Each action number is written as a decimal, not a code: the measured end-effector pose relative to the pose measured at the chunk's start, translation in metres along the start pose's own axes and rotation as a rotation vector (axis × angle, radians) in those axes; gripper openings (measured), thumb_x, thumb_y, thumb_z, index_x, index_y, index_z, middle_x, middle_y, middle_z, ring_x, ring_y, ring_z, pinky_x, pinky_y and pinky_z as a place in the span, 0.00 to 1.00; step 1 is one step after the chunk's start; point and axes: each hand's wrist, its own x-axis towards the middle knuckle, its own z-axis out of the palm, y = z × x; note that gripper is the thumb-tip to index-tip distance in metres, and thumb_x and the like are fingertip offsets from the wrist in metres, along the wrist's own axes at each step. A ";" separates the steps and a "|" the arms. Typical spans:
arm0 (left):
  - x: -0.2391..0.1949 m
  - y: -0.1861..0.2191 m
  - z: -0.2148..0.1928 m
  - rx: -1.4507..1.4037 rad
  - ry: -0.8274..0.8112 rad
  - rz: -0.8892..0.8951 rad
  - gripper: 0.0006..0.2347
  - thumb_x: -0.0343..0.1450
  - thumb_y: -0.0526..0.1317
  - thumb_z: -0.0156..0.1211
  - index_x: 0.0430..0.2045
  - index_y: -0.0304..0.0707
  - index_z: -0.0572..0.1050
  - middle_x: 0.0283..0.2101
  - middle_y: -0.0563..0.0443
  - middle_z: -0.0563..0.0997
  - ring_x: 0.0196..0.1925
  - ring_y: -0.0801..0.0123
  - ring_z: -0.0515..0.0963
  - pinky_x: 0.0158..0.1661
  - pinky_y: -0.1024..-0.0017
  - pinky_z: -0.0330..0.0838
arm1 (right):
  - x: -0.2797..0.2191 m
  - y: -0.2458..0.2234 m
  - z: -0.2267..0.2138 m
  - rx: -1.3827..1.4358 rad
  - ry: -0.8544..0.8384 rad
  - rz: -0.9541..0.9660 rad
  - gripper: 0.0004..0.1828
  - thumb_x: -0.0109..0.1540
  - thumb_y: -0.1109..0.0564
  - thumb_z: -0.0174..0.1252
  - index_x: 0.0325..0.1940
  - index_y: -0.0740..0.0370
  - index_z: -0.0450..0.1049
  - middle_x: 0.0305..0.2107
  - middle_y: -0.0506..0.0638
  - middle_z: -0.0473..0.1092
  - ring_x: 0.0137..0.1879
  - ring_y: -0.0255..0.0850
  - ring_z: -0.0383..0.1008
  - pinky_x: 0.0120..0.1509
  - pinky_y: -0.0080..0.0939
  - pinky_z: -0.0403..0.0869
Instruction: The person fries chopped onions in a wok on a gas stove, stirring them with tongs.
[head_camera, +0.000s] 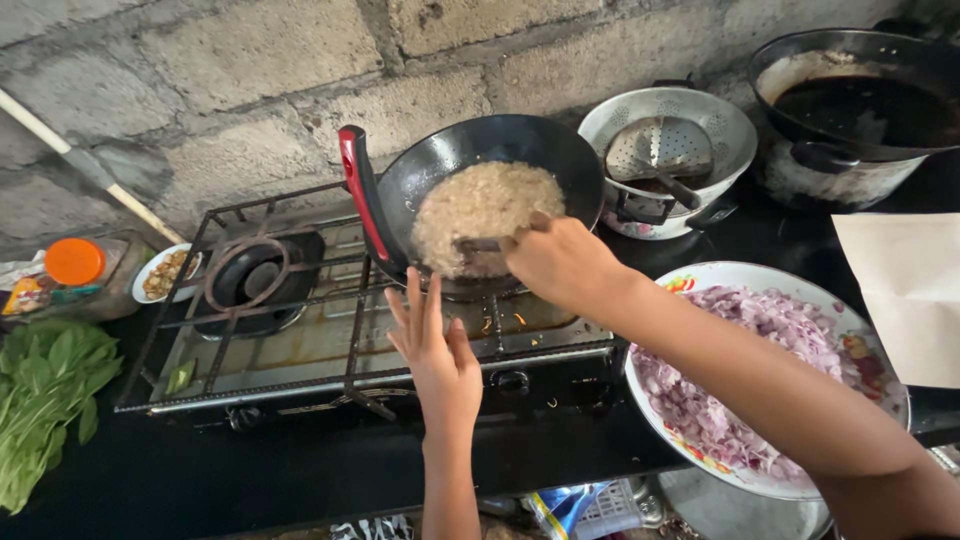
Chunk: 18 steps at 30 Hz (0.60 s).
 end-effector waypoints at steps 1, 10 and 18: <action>0.000 0.001 0.000 -0.002 -0.005 -0.004 0.24 0.74 0.31 0.50 0.68 0.43 0.63 0.77 0.47 0.55 0.80 0.39 0.42 0.68 0.28 0.37 | 0.005 0.001 0.015 -0.014 -0.001 0.019 0.08 0.54 0.58 0.59 0.35 0.64 0.78 0.29 0.53 0.76 0.43 0.47 0.80 0.38 0.44 0.79; -0.001 -0.001 0.002 0.026 -0.008 -0.027 0.23 0.76 0.34 0.48 0.69 0.45 0.63 0.78 0.46 0.53 0.81 0.39 0.42 0.68 0.27 0.38 | 0.024 0.034 0.066 -0.061 -0.107 0.267 0.05 0.55 0.60 0.59 0.28 0.59 0.81 0.27 0.56 0.78 0.38 0.51 0.82 0.37 0.46 0.80; -0.001 -0.001 0.005 -0.010 0.008 -0.030 0.23 0.77 0.34 0.49 0.70 0.45 0.61 0.79 0.44 0.49 0.81 0.37 0.41 0.68 0.28 0.38 | -0.006 0.054 -0.017 0.197 -0.236 0.422 0.09 0.57 0.56 0.63 0.31 0.66 0.80 0.26 0.67 0.75 0.36 0.63 0.79 0.43 0.58 0.78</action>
